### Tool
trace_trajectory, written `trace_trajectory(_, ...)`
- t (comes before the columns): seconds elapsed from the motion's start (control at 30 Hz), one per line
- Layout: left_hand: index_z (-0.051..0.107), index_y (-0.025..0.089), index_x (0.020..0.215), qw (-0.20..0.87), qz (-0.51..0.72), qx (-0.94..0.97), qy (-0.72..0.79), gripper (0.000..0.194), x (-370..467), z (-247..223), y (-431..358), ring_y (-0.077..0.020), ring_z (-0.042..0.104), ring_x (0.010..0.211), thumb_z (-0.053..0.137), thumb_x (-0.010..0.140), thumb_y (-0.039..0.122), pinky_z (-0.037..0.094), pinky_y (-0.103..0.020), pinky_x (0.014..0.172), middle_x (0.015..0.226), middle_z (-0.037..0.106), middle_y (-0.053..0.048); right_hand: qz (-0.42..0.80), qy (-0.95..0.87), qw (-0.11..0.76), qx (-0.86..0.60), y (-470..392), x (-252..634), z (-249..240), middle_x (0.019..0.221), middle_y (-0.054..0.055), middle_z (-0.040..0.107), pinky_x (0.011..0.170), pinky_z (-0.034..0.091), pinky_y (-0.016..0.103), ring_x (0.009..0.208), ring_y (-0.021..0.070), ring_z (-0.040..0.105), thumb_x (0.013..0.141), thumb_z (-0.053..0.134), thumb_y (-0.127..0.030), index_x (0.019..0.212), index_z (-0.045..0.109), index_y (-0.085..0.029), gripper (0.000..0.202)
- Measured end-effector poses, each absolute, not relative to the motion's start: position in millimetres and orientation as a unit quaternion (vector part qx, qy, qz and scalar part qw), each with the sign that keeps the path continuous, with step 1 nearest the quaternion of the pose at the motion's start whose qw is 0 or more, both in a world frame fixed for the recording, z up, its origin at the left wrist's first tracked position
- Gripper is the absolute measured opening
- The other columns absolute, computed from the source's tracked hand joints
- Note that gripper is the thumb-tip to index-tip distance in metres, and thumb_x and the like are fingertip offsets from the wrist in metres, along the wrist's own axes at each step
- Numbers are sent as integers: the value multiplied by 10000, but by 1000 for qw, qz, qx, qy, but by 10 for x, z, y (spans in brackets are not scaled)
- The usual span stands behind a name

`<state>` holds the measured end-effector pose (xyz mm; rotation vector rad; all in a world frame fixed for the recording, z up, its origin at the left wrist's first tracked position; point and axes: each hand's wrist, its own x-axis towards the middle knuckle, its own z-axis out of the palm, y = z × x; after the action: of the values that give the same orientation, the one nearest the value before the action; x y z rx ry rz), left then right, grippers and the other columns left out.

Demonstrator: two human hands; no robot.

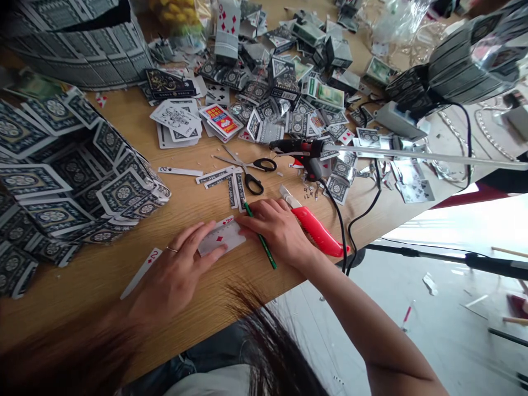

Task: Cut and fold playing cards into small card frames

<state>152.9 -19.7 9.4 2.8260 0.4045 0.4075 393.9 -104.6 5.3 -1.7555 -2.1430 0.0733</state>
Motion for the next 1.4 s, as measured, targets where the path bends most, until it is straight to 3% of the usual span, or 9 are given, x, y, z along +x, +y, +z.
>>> trace_trajectory(0.13,653,154,1210,57,170,980,86,348,1567,109,-350,-197,585,1106,455,933,87,513,-299,960,1218,658,-81,8,-750,198,-631,-1064,3930,35,984,75,638,785,419,345,905,195,588,937,586,-334,1127,695,-220,247)
trace_trajectory(0.23,628,74,1241,31,135,989,58,408,1557,65,-485,-174,588,1126,372,924,40,499,-250,962,1229,674,-80,9,-755,192,-626,-1052,3944,35,1004,77,641,816,416,357,922,196,592,945,575,-327,1145,689,-224,253)
trace_trajectory(0.4,568,46,1313,28,135,987,86,470,1487,-33,-540,-192,529,1254,340,902,35,468,-263,1015,1418,553,-103,9,-758,192,-624,-1038,3960,42,1014,74,650,829,415,357,926,189,593,951,567,-323,1147,685,-228,247)
trace_trajectory(0.77,476,53,1396,54,88,994,36,475,1372,-27,-373,-194,434,1361,346,941,85,383,-294,1121,1492,468,-97,5,-739,204,-642,-1106,3893,26,1007,72,647,805,419,365,902,196,575,921,617,-297,1141,694,-234,241)
trace_trajectory(1.0,539,122,1358,75,132,983,100,459,1380,-14,-411,-180,532,1246,382,931,56,424,-275,1054,1329,620,-69,10,-729,216,-649,-1123,3888,5,985,60,639,799,407,360,866,189,545,899,645,-287,1144,700,-251,254)
trace_trajectory(1.2,511,-4,1340,92,157,975,129,420,1390,-77,-426,-232,528,1240,476,936,104,449,-308,1033,1281,617,-149,6,-730,215,-649,-1128,3898,-17,990,56,645,812,404,366,858,189,547,892,655,-304,1135,704,-274,250)
trace_trajectory(1.4,537,-12,1311,96,156,974,135,394,1421,-71,-454,-219,516,1251,481,942,114,425,-286,1060,1303,617,-130,-5,-725,210,-655,-1145,3889,-43,991,63,652,805,399,368,887,201,561,884,667,-314,1139,704,-281,259)
